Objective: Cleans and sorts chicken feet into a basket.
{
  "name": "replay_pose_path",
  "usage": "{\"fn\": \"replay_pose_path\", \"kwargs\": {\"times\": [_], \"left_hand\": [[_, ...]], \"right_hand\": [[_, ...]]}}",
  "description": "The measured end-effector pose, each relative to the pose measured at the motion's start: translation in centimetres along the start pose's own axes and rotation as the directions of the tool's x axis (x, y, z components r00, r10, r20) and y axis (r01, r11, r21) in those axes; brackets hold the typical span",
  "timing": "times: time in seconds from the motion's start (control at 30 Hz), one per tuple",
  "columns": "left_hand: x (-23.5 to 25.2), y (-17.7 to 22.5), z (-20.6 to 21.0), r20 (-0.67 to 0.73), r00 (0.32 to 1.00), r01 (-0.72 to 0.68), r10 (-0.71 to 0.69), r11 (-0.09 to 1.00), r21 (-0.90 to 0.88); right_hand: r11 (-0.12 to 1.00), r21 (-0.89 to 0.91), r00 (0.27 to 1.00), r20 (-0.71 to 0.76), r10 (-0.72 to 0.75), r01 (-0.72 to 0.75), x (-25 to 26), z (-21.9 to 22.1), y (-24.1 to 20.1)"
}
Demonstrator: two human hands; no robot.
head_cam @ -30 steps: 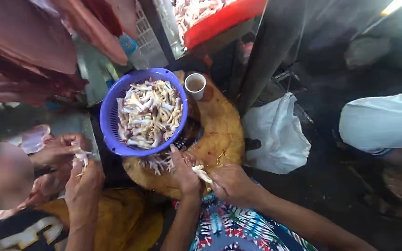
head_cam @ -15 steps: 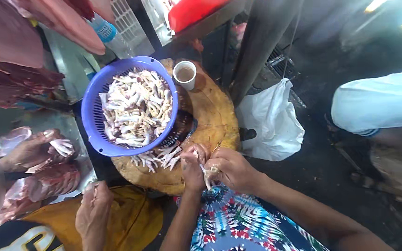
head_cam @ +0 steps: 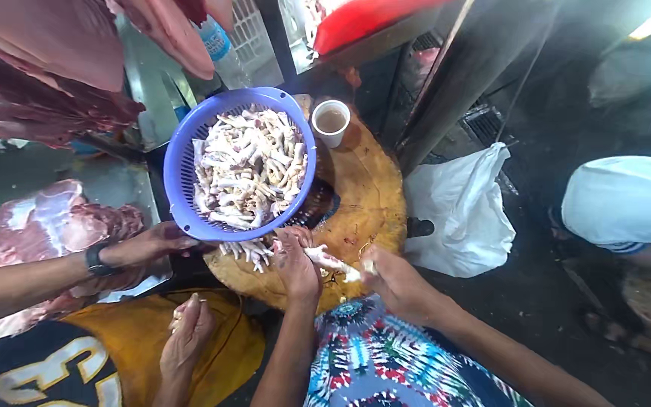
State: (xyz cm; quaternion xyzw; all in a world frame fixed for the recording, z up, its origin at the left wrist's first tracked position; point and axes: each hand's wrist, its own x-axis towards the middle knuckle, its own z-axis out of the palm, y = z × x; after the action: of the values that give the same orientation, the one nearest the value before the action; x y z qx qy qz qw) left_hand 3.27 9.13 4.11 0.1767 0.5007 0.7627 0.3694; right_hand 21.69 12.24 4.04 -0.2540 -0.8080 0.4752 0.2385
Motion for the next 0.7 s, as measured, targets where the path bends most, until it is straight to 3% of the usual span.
{"fn": "replay_pose_path", "kwargs": {"times": [0.1,0.2,0.33,0.43,0.57,0.7], "left_hand": [[-1.8,0.0,1.4,0.065,0.995,0.059,-0.077,0.968,0.244],[-3.1,0.5,1.8,0.157,0.978,0.090,-0.138,0.955,0.283],[-3.3,-0.3,0.6,0.231,0.967,-0.186,0.106,0.914,0.360],[-3.5,-0.8,0.9,0.126,0.968,-0.246,0.217,0.915,0.319],[-2.0,-0.6,1.7,-0.061,0.998,-0.005,0.011,0.995,0.098],[1.3,0.6,0.7,-0.178,0.983,0.059,-0.052,0.998,0.033]], "right_hand": [[0.999,-0.032,0.997,-0.067,0.042,-0.044,1.7,-0.3,-0.2],[0.981,-0.159,0.994,-0.012,0.106,-0.107,2.5,0.2,-0.2],[0.979,-0.187,0.991,0.090,0.095,-0.077,2.0,1.2,-0.1],[0.989,-0.145,0.999,0.048,0.018,-0.011,1.1,2.3,-0.3],[0.997,-0.075,0.999,0.050,0.005,-0.002,0.1,2.3,-0.3],[0.995,0.098,1.000,0.006,0.005,-0.005,-1.5,2.2,0.0]]}}
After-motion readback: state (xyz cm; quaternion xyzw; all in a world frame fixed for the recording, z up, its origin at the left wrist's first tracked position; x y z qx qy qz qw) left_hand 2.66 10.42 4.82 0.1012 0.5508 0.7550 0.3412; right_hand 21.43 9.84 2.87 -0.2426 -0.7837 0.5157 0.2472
